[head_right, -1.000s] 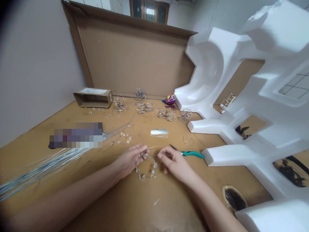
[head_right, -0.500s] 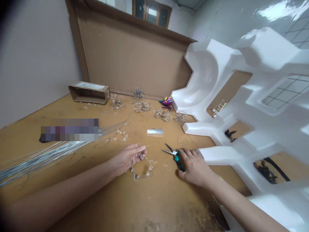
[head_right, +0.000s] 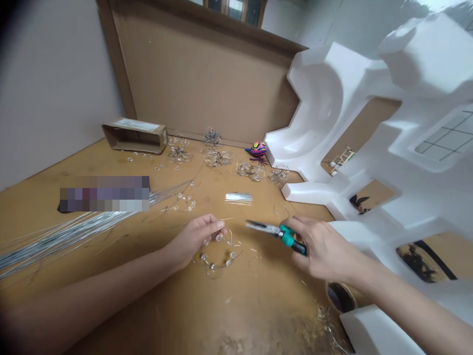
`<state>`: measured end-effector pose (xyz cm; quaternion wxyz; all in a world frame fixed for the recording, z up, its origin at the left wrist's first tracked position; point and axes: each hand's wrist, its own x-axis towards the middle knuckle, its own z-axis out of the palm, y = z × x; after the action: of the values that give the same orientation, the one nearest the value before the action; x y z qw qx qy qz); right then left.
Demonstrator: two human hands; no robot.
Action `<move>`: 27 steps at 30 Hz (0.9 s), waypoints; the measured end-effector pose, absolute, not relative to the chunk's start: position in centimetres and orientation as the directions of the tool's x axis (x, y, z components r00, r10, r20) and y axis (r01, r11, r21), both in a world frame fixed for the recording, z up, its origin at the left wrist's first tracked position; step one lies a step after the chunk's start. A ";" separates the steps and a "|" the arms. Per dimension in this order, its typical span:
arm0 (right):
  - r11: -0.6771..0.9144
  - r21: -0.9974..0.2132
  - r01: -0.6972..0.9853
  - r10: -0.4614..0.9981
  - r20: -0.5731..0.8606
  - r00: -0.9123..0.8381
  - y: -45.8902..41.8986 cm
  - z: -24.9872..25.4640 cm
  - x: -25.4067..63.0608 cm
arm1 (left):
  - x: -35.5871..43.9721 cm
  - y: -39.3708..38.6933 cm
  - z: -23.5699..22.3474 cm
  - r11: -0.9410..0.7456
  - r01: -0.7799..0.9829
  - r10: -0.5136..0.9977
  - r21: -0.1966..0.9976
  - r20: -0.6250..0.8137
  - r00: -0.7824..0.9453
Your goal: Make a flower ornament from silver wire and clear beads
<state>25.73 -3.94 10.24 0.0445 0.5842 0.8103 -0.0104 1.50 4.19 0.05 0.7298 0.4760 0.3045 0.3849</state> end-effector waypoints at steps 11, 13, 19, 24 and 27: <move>0.404 0.135 0.905 0.913 -0.128 -0.388 -4.5 10.9 22.4 | 1.6 2.7 1.2 0.091 -0.194 0.854 0.977 0.024 0.519; 0.408 0.134 0.903 0.910 -0.137 -0.391 -4.5 11.0 22.5 | 1.6 2.7 1.3 0.093 -0.188 0.850 0.978 0.020 0.527; 0.386 0.128 0.913 0.916 -0.165 -0.365 -4.3 10.6 22.1 | 1.6 2.7 1.2 0.098 -0.170 0.838 0.981 0.010 0.545; 0.325 -0.034 0.945 0.911 -0.257 -0.323 -4.9 12.0 23.1 | 1.6 3.0 1.1 0.113 -0.153 0.845 0.982 -0.014 0.535; 0.186 -0.163 0.969 0.949 -0.227 -0.221 -5.7 12.1 24.8 | 1.6 3.2 1.0 0.139 -0.162 0.852 0.977 -0.034 0.522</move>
<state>24.76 -5.73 12.07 0.0370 0.6231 0.7693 -0.1362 1.57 3.19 1.04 0.6839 0.5416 0.3187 0.3706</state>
